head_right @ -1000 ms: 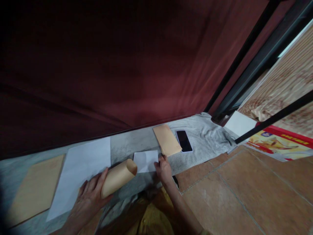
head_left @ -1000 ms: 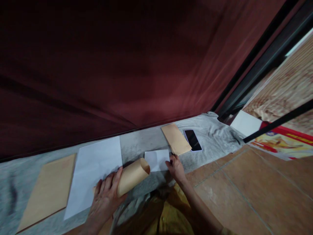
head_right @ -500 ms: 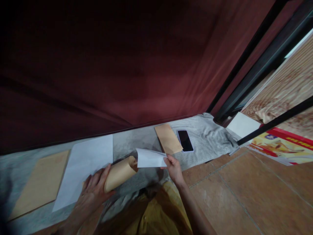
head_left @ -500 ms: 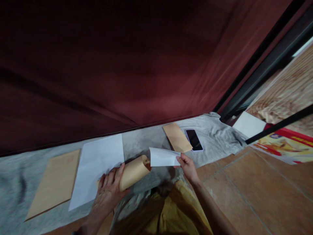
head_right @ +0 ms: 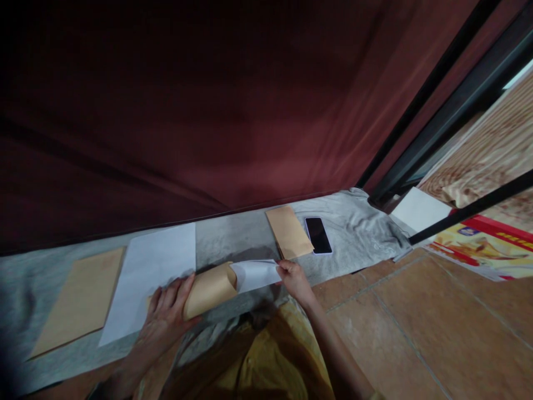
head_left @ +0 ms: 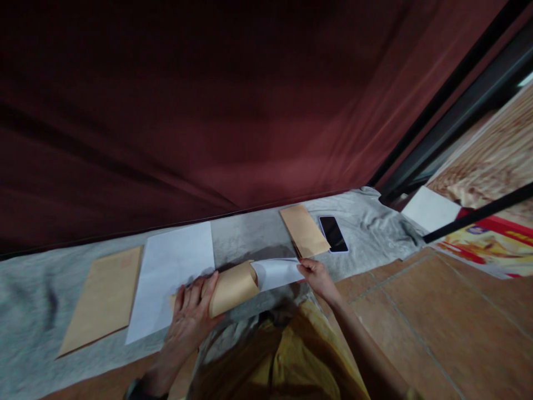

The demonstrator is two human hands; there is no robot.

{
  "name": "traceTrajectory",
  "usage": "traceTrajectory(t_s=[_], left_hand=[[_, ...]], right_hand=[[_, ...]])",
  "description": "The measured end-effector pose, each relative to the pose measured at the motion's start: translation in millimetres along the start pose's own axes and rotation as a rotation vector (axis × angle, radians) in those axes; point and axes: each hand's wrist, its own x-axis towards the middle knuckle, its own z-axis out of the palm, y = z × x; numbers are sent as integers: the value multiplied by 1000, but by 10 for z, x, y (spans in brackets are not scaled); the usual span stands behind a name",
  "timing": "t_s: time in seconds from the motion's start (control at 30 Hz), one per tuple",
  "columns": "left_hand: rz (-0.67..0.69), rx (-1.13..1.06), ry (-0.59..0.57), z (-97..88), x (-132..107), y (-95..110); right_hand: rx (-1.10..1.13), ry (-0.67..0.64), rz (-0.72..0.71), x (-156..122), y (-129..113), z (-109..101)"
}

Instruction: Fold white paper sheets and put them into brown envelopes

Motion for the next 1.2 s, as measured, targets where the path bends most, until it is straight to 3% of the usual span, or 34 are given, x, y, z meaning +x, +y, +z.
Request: traceTrajectory(t_s=[0.23,0.43,0.6,0.8,1.0,1.2], left_hand=[[34,-30,-4,-78,107,51],[46,-21,-26,-35,192,97],[65,-80,18,67,268,127],[68,-131,7,65,353,167],[119,-198,-50,75,389,114],[130,-214,-83,123,416,238]], right_hand=[[-177,-90,-67,19,63,143],[-208,-11,-177,-40,82,391],[-97,-8,-244,-44,125,612],[86,-25,-162,35,260,789],[302,-57,-9,81,303,761],[330,-36,-80,21,194,758]])
